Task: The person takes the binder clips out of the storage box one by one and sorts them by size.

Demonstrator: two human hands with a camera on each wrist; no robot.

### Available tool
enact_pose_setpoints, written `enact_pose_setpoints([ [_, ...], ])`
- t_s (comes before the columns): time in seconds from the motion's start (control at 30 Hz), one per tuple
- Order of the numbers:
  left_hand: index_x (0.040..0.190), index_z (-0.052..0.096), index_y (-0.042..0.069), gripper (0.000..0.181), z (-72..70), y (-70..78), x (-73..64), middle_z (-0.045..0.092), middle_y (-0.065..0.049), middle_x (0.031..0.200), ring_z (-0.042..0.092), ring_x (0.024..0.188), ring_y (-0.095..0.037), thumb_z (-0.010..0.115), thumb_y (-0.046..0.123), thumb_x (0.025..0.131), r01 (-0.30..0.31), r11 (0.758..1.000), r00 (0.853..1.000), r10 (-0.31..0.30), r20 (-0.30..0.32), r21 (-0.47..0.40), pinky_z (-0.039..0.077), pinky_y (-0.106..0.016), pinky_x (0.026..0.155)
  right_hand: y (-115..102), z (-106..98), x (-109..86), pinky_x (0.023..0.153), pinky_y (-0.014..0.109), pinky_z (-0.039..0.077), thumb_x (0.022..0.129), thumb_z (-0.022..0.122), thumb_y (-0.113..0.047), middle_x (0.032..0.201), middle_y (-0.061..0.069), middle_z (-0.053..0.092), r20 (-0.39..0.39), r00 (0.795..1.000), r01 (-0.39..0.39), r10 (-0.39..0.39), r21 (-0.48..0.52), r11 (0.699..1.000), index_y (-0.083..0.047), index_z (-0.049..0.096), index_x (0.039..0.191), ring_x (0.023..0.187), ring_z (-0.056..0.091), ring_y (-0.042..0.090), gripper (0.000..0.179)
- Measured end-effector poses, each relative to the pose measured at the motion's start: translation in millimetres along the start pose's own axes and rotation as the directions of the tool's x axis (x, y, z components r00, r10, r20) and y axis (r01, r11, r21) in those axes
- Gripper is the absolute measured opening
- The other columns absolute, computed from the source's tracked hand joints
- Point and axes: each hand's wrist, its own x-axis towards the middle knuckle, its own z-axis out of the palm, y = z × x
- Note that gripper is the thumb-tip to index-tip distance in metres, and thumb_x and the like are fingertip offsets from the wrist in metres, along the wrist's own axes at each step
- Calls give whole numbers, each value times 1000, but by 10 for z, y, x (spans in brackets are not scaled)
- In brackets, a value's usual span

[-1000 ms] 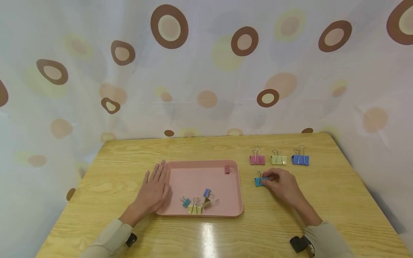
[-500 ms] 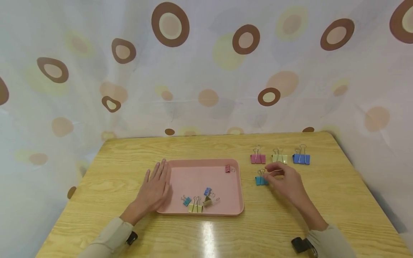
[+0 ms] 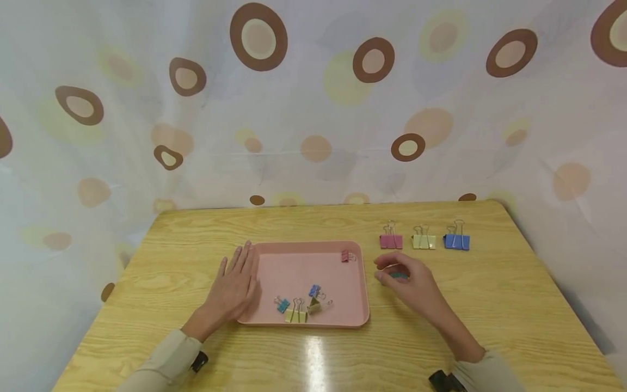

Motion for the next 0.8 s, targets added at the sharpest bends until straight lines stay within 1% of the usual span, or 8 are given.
enact_pose_setpoints([
  [0.1,159,23,-7,63,-5,-1,4,20,-22,167,21,154,-40,41,23,107,4,1000,1000,-4,12,0,20,-61,121,-49,90,2,78,27,59,99,68,-8,113,19,70,44,999,18,-21,61,998,-1,68,118,94,70,14,20],
  [0.23,160,22,-6,63,-5,-5,6,18,-22,168,20,154,-40,39,24,108,10,1000,1000,-10,24,4,18,-60,121,-102,229,8,77,29,60,98,69,-5,113,20,69,75,996,39,-48,115,993,2,68,118,94,71,17,21],
  [0.3,160,22,-7,63,-6,-2,2,19,-22,168,20,154,-40,39,23,108,8,1000,1000,-8,22,3,19,-61,121,-117,297,6,78,29,60,97,70,-5,113,21,69,88,995,34,-46,127,991,1,68,117,94,71,17,21],
  [0.37,160,23,-7,62,-8,1,-3,19,-23,168,21,154,-41,40,23,108,5,1000,1000,-5,18,2,19,-61,121,-132,366,1,78,30,60,97,71,-7,114,21,68,111,993,13,-28,141,990,1,68,117,94,71,19,22],
  [0.43,159,23,-7,62,-9,4,-9,20,-23,167,21,153,-41,40,23,107,3,1000,1000,-3,14,-3,20,-61,120,-151,437,-10,78,30,60,97,72,-9,114,20,69,127,992,-5,-13,136,991,1,68,117,95,70,19,23],
  [0.53,160,23,-7,62,-11,7,-6,20,-23,167,21,154,-41,40,22,108,5,1000,1000,-5,17,-3,20,-61,120,-194,534,-21,77,29,60,95,74,-9,112,17,70,135,991,1,-17,120,993,-1,69,117,93,69,19,24],
  [0.63,160,22,-7,62,-17,11,7,19,-23,168,20,154,-41,40,23,108,8,1000,1000,-8,22,-2,19,-61,121,-246,616,-24,76,30,60,93,76,-7,108,16,70,143,987,56,-68,86,995,-3,69,116,89,69,18,24],
  [0.8,160,22,-6,62,-15,14,12,18,-22,168,20,154,-41,39,23,108,11,1000,999,-11,30,1,19,-61,121,-297,737,-21,73,31,60,93,75,-5,105,15,67,203,971,121,-127,41,992,-3,68,118,87,68,17,27],
])
